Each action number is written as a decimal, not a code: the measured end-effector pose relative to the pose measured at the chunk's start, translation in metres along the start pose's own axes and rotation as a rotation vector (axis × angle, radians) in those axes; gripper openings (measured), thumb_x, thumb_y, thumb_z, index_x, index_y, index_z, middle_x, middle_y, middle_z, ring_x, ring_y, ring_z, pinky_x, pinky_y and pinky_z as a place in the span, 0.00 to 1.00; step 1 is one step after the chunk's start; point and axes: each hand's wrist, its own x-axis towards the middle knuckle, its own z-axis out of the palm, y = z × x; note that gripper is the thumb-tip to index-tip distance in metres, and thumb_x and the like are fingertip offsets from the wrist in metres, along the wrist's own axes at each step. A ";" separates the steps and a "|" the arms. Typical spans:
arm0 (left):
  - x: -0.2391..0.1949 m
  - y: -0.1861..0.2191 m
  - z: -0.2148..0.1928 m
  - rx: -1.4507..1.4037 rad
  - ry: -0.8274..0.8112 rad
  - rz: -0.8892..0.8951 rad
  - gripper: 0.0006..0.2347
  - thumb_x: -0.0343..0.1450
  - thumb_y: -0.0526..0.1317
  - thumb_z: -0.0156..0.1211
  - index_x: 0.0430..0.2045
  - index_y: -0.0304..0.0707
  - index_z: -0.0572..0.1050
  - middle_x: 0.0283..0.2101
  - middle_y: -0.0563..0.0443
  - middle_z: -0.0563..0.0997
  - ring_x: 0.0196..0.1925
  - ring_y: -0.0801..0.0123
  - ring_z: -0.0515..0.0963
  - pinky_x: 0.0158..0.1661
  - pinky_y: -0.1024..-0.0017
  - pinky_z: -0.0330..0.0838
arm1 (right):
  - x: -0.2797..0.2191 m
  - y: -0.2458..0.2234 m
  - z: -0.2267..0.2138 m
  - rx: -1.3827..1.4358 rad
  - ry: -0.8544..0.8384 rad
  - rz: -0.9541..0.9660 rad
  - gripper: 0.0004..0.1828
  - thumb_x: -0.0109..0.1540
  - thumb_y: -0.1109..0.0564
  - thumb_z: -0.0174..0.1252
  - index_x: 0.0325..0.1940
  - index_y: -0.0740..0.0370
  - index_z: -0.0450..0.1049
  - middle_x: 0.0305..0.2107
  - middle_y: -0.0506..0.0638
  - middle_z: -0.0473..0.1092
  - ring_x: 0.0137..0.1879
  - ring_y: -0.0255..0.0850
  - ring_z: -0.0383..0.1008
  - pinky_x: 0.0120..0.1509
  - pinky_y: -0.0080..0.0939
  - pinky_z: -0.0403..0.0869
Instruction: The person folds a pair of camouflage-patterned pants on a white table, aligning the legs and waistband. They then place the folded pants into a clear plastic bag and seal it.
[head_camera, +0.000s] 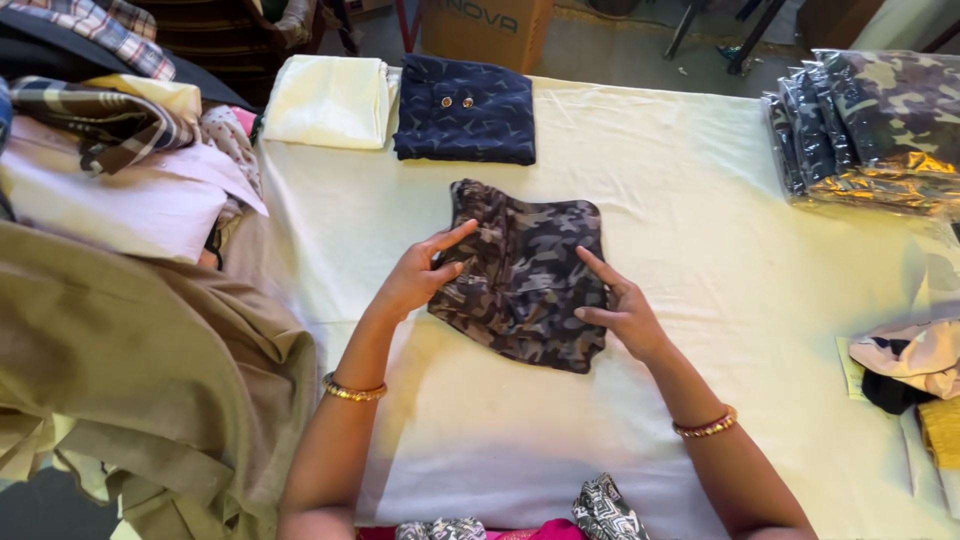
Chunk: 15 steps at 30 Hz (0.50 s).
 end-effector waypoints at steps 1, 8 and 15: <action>0.001 0.001 -0.001 0.002 -0.009 0.005 0.28 0.69 0.24 0.56 0.67 0.42 0.67 0.71 0.49 0.69 0.71 0.69 0.67 0.67 0.74 0.59 | 0.003 -0.005 0.002 0.000 0.009 -0.005 0.51 0.51 0.76 0.60 0.78 0.59 0.57 0.71 0.52 0.60 0.67 0.35 0.65 0.69 0.35 0.65; 0.046 0.016 0.020 -0.100 0.041 -0.020 0.28 0.69 0.24 0.55 0.67 0.43 0.67 0.71 0.50 0.70 0.68 0.72 0.70 0.65 0.76 0.63 | 0.023 -0.023 -0.036 -0.064 0.029 -0.069 0.51 0.51 0.77 0.59 0.78 0.59 0.56 0.71 0.49 0.59 0.67 0.34 0.65 0.70 0.35 0.65; 0.153 0.021 0.056 0.042 0.043 0.160 0.28 0.70 0.23 0.57 0.68 0.42 0.66 0.71 0.48 0.67 0.69 0.71 0.67 0.65 0.77 0.58 | 0.059 -0.039 -0.112 -0.153 0.186 -0.225 0.51 0.49 0.78 0.57 0.77 0.60 0.58 0.69 0.51 0.63 0.69 0.35 0.65 0.73 0.35 0.64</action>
